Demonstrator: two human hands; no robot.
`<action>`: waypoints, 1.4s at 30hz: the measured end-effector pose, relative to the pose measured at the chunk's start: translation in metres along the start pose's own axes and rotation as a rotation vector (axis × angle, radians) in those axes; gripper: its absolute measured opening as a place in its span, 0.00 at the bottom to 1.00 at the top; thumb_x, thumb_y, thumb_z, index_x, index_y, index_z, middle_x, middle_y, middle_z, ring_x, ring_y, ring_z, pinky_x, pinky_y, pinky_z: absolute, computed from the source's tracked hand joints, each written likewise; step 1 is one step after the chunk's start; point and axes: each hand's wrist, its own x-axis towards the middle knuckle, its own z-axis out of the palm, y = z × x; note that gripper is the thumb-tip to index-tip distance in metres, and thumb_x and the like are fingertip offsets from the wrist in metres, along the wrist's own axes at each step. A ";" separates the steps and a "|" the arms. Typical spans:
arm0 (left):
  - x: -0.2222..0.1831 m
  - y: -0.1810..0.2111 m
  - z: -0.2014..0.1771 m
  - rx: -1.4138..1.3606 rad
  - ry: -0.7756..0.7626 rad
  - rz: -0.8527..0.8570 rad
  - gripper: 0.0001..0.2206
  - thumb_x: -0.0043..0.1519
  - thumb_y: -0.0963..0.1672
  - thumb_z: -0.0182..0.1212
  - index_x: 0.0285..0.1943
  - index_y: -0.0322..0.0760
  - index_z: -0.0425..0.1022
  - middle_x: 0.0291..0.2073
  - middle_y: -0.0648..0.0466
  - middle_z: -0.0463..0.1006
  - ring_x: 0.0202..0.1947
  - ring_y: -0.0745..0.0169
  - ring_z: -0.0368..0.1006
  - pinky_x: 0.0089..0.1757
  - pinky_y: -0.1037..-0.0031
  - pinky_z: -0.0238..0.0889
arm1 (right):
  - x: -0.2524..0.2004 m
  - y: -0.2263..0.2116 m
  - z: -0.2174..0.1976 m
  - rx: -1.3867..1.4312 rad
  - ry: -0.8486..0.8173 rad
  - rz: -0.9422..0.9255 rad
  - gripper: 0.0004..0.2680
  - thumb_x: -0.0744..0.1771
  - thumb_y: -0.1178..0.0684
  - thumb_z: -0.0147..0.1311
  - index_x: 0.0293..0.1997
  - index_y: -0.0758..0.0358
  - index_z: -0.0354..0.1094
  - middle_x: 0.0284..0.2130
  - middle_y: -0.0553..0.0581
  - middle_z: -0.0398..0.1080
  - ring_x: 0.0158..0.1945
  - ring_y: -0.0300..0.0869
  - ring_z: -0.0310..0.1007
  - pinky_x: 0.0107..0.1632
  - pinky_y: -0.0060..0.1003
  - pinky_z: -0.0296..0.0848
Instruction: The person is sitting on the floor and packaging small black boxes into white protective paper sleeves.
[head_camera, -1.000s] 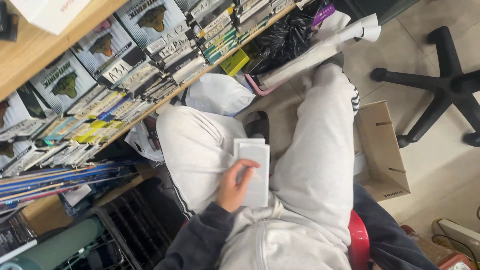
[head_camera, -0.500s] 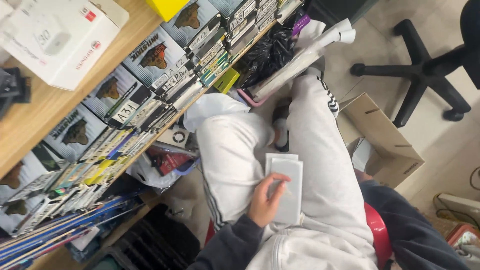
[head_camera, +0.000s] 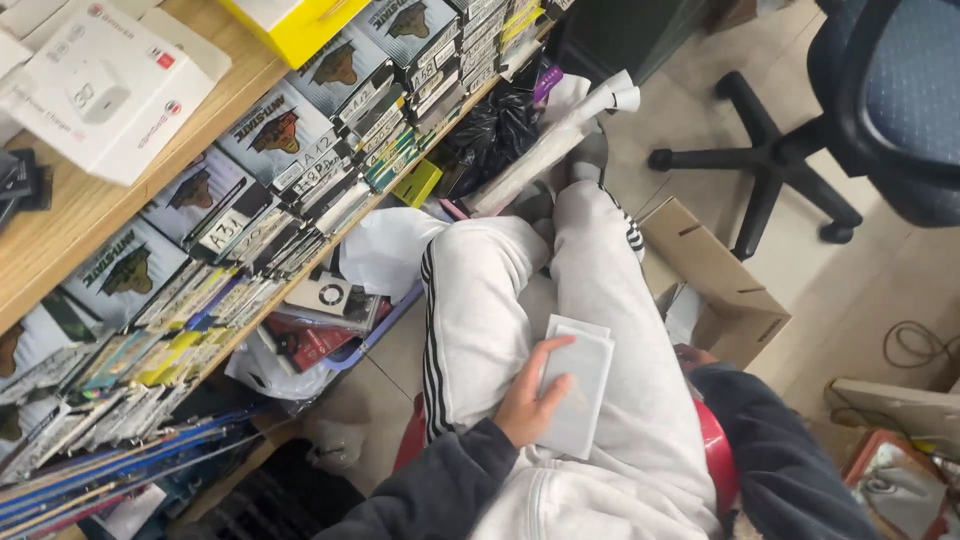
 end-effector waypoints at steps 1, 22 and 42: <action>0.000 -0.002 0.001 -0.001 0.010 0.008 0.22 0.63 0.40 0.48 0.69 0.41 0.59 0.63 0.46 0.68 0.57 0.53 0.68 0.58 0.67 0.59 | -0.011 -0.013 -0.007 -0.009 0.004 -0.009 0.18 0.65 0.49 0.56 0.63 0.46 0.70 0.56 0.49 0.76 0.60 0.44 0.72 0.64 0.38 0.66; -0.021 -0.024 -0.012 0.108 0.306 0.247 0.32 0.62 0.38 0.53 0.76 0.36 0.48 0.75 0.43 0.53 0.74 0.47 0.52 0.68 0.63 0.44 | -0.197 -0.308 -0.146 0.274 0.688 -0.956 0.08 0.70 0.59 0.52 0.55 0.60 0.73 0.36 0.54 0.74 0.40 0.44 0.72 0.48 0.37 0.69; -0.043 -0.019 -0.046 0.229 0.465 0.159 0.32 0.67 0.44 0.54 0.80 0.54 0.45 0.78 0.45 0.47 0.77 0.49 0.40 0.71 0.58 0.35 | -0.094 -0.516 -0.122 -0.695 0.761 -1.437 0.08 0.66 0.55 0.50 0.26 0.49 0.73 0.24 0.45 0.81 0.30 0.34 0.85 0.30 0.33 0.78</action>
